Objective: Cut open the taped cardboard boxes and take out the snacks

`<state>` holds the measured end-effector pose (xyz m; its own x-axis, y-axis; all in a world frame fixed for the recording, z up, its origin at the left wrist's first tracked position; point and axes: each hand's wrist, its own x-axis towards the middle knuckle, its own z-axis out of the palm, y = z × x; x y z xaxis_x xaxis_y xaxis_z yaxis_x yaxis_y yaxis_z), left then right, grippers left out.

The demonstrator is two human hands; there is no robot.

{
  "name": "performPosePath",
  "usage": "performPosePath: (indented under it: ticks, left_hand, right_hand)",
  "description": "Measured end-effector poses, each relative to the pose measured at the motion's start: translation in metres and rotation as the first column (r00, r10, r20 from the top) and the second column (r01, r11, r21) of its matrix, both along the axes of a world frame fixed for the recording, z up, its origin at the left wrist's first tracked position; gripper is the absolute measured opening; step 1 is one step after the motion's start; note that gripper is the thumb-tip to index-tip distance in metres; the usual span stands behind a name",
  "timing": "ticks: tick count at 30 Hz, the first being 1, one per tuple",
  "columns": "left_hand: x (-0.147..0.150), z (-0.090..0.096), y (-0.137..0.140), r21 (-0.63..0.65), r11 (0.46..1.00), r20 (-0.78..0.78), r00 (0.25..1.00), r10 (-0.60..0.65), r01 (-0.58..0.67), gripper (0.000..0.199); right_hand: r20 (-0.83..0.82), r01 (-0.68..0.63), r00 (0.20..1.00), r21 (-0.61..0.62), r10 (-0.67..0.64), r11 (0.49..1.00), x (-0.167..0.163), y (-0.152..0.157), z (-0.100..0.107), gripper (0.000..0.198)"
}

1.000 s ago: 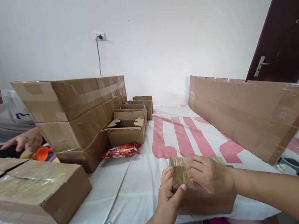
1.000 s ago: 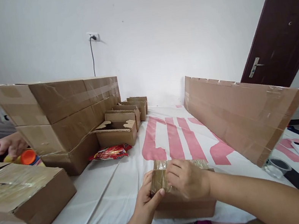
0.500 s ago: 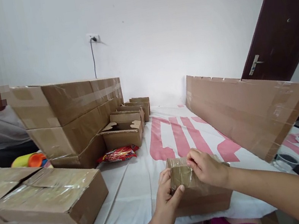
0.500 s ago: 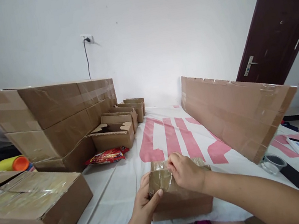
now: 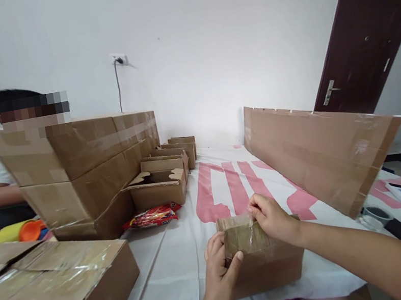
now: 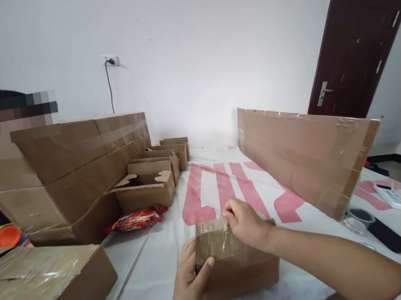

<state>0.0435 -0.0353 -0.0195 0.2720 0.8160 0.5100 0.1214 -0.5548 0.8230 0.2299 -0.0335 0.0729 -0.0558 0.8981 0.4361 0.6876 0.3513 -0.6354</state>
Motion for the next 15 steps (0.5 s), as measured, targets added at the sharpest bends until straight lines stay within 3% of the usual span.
performPosePath:
  ticks: [5,9,12,15]
  left_hand:
    - [-0.003,-0.005,0.001,0.043,0.998,-0.048,0.998,0.047,-0.045,0.03]
    - [-0.007,-0.018,-0.001,0.165,0.98,-0.09,0.988,0.127,-0.111,0.032]
    - [-0.009,-0.022,-0.002,0.277,0.95,-0.114,0.977,0.183,-0.145,0.031]
    - [-0.01,-0.018,-0.002,0.368,0.918,-0.13,0.969,0.208,-0.147,0.027]
  right_hand:
    - [-0.188,0.041,0.981,-0.078,-0.055,0.996,0.01,0.015,-0.004,0.024]
    - [-0.312,0.128,0.941,-0.032,-0.131,0.991,0.051,0.027,0.013,0.041]
    - [-0.278,0.18,0.946,0.014,-0.169,0.984,0.091,0.02,0.023,0.039]
    - [-0.171,0.255,0.954,0.038,-0.245,0.966,0.132,-0.004,0.015,0.034]
